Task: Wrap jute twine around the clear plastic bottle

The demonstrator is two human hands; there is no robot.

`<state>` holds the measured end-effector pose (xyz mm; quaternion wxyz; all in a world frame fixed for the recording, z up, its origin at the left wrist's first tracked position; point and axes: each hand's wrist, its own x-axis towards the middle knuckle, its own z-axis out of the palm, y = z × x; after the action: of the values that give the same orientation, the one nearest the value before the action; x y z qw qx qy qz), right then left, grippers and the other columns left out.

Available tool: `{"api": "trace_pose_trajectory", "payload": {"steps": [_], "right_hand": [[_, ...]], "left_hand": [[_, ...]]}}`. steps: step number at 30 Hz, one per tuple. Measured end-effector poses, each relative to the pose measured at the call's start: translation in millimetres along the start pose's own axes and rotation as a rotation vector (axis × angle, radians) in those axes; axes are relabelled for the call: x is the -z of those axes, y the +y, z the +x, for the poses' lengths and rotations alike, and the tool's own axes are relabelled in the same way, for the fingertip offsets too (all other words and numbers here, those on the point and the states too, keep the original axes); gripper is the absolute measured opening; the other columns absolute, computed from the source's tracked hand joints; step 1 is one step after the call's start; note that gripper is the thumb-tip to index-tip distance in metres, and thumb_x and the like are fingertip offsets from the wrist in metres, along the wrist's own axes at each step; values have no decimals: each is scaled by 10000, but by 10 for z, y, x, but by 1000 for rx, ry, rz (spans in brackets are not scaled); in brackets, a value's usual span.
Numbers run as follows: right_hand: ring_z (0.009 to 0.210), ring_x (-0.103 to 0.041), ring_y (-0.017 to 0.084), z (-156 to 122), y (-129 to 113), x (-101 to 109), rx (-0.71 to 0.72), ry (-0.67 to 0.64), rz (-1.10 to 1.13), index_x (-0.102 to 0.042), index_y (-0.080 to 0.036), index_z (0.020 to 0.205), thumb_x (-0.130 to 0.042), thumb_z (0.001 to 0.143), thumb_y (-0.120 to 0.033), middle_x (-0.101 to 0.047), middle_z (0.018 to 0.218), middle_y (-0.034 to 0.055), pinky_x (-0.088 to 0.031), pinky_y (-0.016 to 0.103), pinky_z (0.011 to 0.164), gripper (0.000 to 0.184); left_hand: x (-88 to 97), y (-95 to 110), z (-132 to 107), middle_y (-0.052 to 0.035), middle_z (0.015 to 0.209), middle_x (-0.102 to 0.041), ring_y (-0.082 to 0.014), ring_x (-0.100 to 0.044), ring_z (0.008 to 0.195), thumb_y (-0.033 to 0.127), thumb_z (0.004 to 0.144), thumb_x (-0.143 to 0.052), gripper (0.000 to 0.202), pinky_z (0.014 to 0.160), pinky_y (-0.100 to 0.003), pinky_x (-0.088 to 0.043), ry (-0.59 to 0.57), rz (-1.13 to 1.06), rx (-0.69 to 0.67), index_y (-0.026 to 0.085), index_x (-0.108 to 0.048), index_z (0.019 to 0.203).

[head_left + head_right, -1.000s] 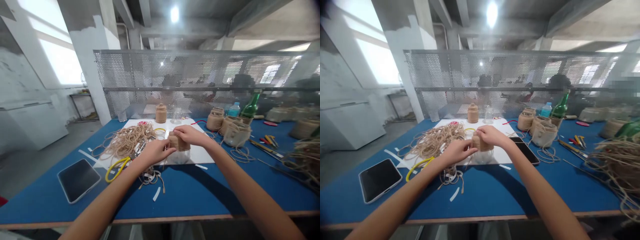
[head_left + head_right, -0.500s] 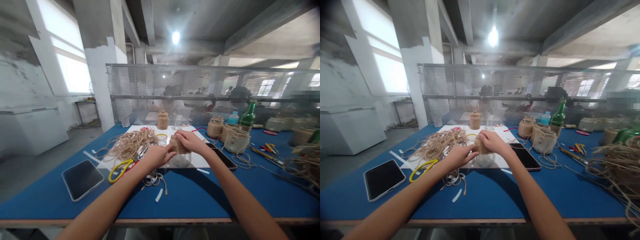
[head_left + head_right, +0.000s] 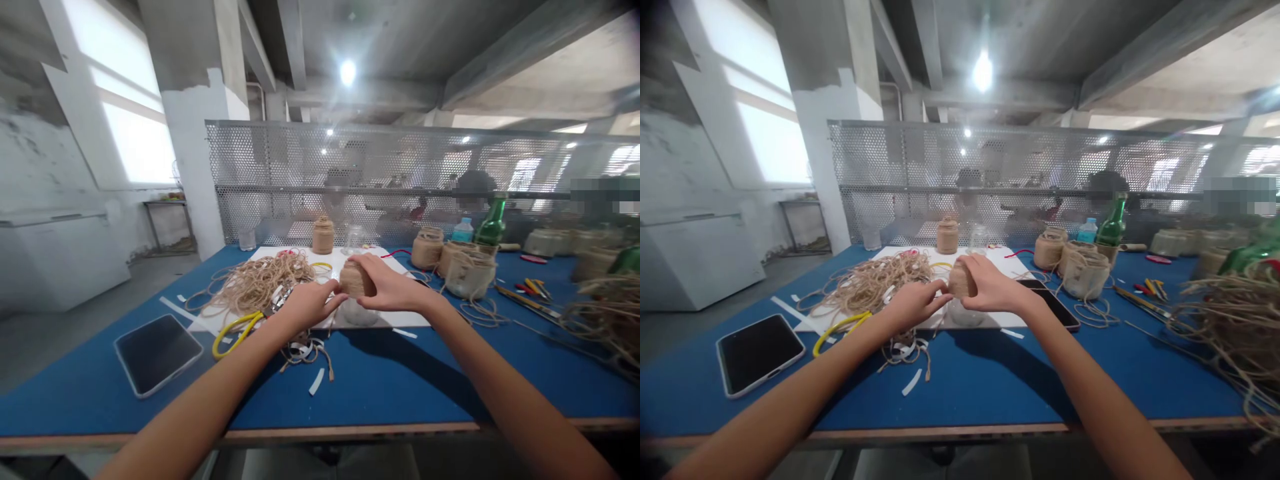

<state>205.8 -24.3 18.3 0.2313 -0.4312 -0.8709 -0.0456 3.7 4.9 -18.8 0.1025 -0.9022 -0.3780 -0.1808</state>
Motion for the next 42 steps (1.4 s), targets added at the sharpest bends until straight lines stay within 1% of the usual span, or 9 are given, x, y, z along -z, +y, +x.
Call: {"api": "trace_pose_trajectory", "payload": {"steps": [10,16,21,24,27,30,33,39,42], "right_hand": [[1059,-470,254,-71,93,-17,-33,41,91,-370,-159,1226,-584,706,-324,-476,1188,134,-389,375,885,585],[1003,-493,240,-63,71,-28,-68,51,87,-376,-150,1199,-589,702,-321,-492,1146,130,-407,341,829,568],[994,-490,234,-63,83,-3,-56,53,102,-396,-138,1171,-619,680,-327,-495,1132,128,-397,321,817,572],[852,-532,205,-57,79,27,-106,33,144,-408,-158,1152,-596,710,-404,-552,1002,89,-409,296,713,539],[659,-515,157,-46,57,35,-233,73,177,-447,-179,1054,-420,834,-435,-565,784,22,-374,263,601,339],[657,-494,150,-34,11,15,-283,181,135,-477,-181,819,-285,894,-372,-535,711,12,-343,260,606,281],[646,-473,143,-30,-36,1,-267,208,108,-445,-181,700,-298,889,-317,-512,672,5,-321,254,599,275],[655,-454,132,-29,20,13,-258,262,228,-463,-172,681,-357,860,-289,-498,664,-6,-327,243,604,239],[647,-451,129,-21,60,10,-250,237,274,-485,-165,674,-362,858,-315,-490,644,-10,-338,245,598,268]], "left_hand": [[-48,15,42,-86,828,-658,-237,-621,789,520,889,-266,458,655,-296,-436,-61,-79,66,196,-566,1012],[-99,11,76,-88,830,-666,-213,-606,783,486,886,-318,458,675,-278,-422,2,-293,97,156,-634,865],[-153,26,73,-68,875,-671,-189,-602,805,450,877,-381,384,682,-257,-419,35,-372,104,159,-624,932],[-155,34,65,-54,844,-672,-178,-602,780,440,869,-406,362,675,-250,-417,46,-407,103,160,-628,927],[-133,54,56,-40,794,-666,-167,-594,736,438,850,-442,340,652,-242,-409,56,-431,95,164,-634,912],[-111,86,39,-33,733,-650,-162,-579,686,468,835,-457,356,616,-239,-391,77,-427,99,167,-634,902],[-99,110,17,-19,686,-626,-155,-561,649,507,823,-457,377,583,-230,-366,83,-399,105,178,-630,886],[-61,108,-2,14,632,-569,-129,-514,578,564,792,-463,411,523,-214,-309,99,-380,118,182,-607,846],[-37,83,1,19,615,-553,-123,-497,573,575,791,-455,422,523,-211,-298,94,-392,84,181,-606,799]]}}
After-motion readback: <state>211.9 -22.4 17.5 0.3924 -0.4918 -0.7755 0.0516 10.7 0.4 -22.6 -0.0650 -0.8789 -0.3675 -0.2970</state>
